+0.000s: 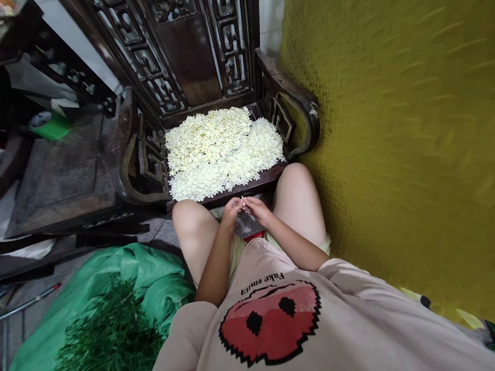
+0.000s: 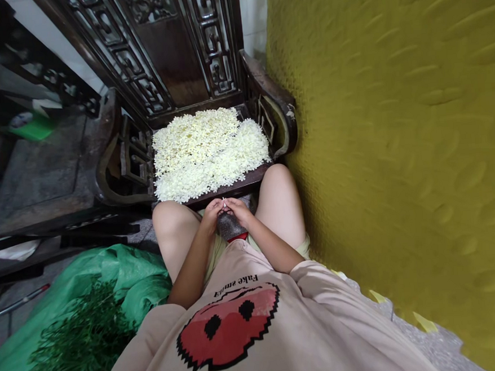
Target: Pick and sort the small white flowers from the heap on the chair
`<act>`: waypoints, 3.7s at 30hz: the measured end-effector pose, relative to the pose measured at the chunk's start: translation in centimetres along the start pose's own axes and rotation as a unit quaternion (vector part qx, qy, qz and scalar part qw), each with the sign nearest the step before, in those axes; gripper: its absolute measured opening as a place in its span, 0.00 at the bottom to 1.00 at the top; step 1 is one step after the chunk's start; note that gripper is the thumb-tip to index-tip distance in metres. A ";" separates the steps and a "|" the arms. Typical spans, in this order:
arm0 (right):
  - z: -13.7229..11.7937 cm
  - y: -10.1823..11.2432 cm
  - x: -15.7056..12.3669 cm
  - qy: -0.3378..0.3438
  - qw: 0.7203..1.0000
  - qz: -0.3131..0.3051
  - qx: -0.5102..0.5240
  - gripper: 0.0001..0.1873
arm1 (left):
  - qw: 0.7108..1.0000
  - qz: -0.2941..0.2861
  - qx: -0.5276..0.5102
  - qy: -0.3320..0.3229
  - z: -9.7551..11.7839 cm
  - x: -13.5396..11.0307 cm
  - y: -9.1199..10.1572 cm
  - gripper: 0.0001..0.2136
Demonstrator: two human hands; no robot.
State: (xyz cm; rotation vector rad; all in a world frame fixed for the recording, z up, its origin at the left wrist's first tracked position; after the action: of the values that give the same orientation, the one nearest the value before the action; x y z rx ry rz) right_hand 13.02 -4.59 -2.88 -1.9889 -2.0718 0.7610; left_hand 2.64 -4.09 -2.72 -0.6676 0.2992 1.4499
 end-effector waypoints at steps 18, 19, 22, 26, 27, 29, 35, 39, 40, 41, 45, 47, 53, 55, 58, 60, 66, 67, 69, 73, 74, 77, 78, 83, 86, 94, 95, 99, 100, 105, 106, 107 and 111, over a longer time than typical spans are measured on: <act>-0.3 0.7 0.4 0.024 0.997 0.013 -0.066 0.15 | 0.998 0.043 0.031 -0.024 0.9 -0.6 0.4 0.13; -0.3 0.7 0.4 0.024 0.997 0.013 -0.069 0.15 | 0.998 0.041 0.033 -0.021 0.9 -0.7 0.4 0.13; -0.2 0.6 0.4 0.017 0.997 0.002 -0.074 0.17 | 0.998 0.039 0.036 -0.018 0.9 -0.7 0.6 0.14; 0.0 0.3 0.4 0.001 0.997 -0.021 -0.070 0.20 | 0.998 0.052 0.018 -0.032 0.9 -0.7 0.6 0.14; 0.1 0.3 0.4 -0.001 0.997 -0.024 -0.068 0.20 | 0.998 0.053 0.015 -0.035 0.9 -0.7 0.5 0.14; 0.0 0.2 0.4 -0.004 0.998 -0.033 -0.061 0.21 | 0.998 0.050 0.018 -0.035 0.9 -0.8 0.2 0.14; -0.1 0.4 0.4 -0.002 0.997 -0.027 -0.069 0.21 | 0.994 0.071 0.068 -0.039 1.2 -1.1 0.3 0.11; -0.5 0.5 0.3 0.013 0.995 -0.010 -0.101 0.20 | 0.978 0.150 0.116 -0.088 1.4 -1.4 0.8 0.08; -0.6 0.4 0.3 0.017 0.994 -0.008 -0.108 0.19 | 0.973 0.166 0.127 -0.100 1.4 -1.5 0.9 0.07; -0.7 0.4 0.3 0.020 0.993 -0.006 -0.113 0.18 | 0.969 0.177 0.135 -0.108 1.4 -1.6 0.9 0.07; -0.8 0.5 0.3 0.037 0.991 0.006 -0.130 0.15 | 0.968 0.166 0.154 -0.108 1.0 -1.5 0.7 0.08; -0.7 0.7 0.4 0.060 0.989 0.011 -0.136 0.13 | 0.971 0.157 0.155 -0.097 0.9 -1.3 0.7 0.08; -0.4 0.9 0.7 0.081 0.986 0.013 -0.147 0.13 | 0.978 0.154 0.112 -0.081 0.6 -0.7 1.2 0.07; -0.4 0.7 0.6 0.072 0.988 0.011 -0.138 0.13 | 0.981 0.160 0.086 -0.073 0.4 -0.5 1.5 0.07; -0.4 0.6 0.7 0.056 0.991 0.014 -0.122 0.14 | 0.981 0.179 0.037 -0.063 0.2 -0.4 2.0 0.08; -0.3 0.9 0.7 0.037 0.993 0.036 -0.109 0.14 | 0.975 0.215 0.000 -0.056 0.2 -0.5 2.8 0.09; -1.1 2.4 1.2 -0.002 0.989 0.123 -0.080 0.15 | 0.960 0.267 -0.082 0.008 1.7 0.2 5.7 0.14; -1.6 2.4 1.5 -0.002 0.990 0.115 -0.084 0.15 | 0.960 0.263 -0.092 0.014 2.5 0.6 6.2 0.13; -3.0 2.2 2.7 0.008 0.990 0.089 -0.105 0.14 | 0.959 0.263 -0.104 0.000 4.8 1.6 7.4 0.12; -7.3 2.4 7.1 0.107 0.975 0.048 -0.186 0.11 | 0.938 0.337 -0.030 -0.080 10.2 3.6 11.3 0.07; -8.3 2.7 8.4 0.130 0.967 0.044 -0.213 0.11 | 0.925 0.367 -0.001 -0.096 11.3 4.1 12.3 0.05; -10.2 3.4 12.0 0.176 0.946 0.045 -0.270 0.11 | 0.892 0.435 0.095 -0.077 13.2 5.5 14.8 0.03; -10.6 3.6 13.0 0.185 0.941 0.050 -0.280 0.12 | 0.884 0.448 0.121 -0.064 13.5 5.9 15.3 0.03; -10.0 2.7 16.3 0.188 0.943 0.027 -0.272 0.11 | 0.857 0.444 0.250 -0.073 14.7 7.7 15.7 0.03; -9.1 1.1 17.1 0.166 0.948 -0.034 -0.269 0.10 | 0.808 0.484 0.315 -0.116 16.0 7.9 15.3 0.05; -9.0 -0.3 16.5 0.187 0.899 -0.051 -0.392 0.09 | 0.763 0.476 0.424 -0.112 18.0 13.2 15.4 0.19; -8.9 -0.4 16.4 0.182 0.898 -0.057 -0.397 0.09 | 0.758 0.472 0.434 -0.114 18.3 14.2 15.4 0.23; -7.9 -1.0 15.7 0.140 0.885 -0.098 -0.432 0.11 | 0.742 0.450 0.487 -0.094 19.5 18.1 14.8 0.43; -7.6 -1.1 15.5 0.133 0.880 -0.110 -0.442 0.11 | 0.741 0.436 0.504 -0.082 19.8 19.0 14.6 0.46; -6.4 -1.2 14.7 0.097 0.861 -0.158 -0.474 0.14 | 0.724 0.400 0.561 -0.029 20.3 22.0 14.0 0.52; -6.2 -1.1 14.6 0.086 0.859 -0.159 -0.479 0.15 | 0.717 0.411 0.562 -0.038 20.4 22.2 14.0 0.50; -5.9 -1.1 14.5 0.077 0.858 -0.164 -0.480 0.15 | 0.710 0.424 0.560 -0.054 20.4 22.3 14.1 0.48; -5.4 -1.2 14.2 0.064 0.859 -0.178 -0.475 0.14 | 0.693 0.444 0.551 -0.141 20.3 22.2 14.5 0.41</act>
State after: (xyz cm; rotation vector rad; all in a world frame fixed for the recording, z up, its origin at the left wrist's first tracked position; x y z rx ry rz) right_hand 13.06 10.53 -0.81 -1.7670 -2.9055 -0.5886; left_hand -12.77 25.57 -2.88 0.8285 1.2420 1.8514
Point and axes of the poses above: each hand's wrist, its own x-axis towards the middle knuckle, its own y-axis out of the back of the hand, z = x × y, the point moved 5 cm from there along x, towards the middle knuckle, and after that the axes turned 15 degrees about y, right-handed, at the moved point
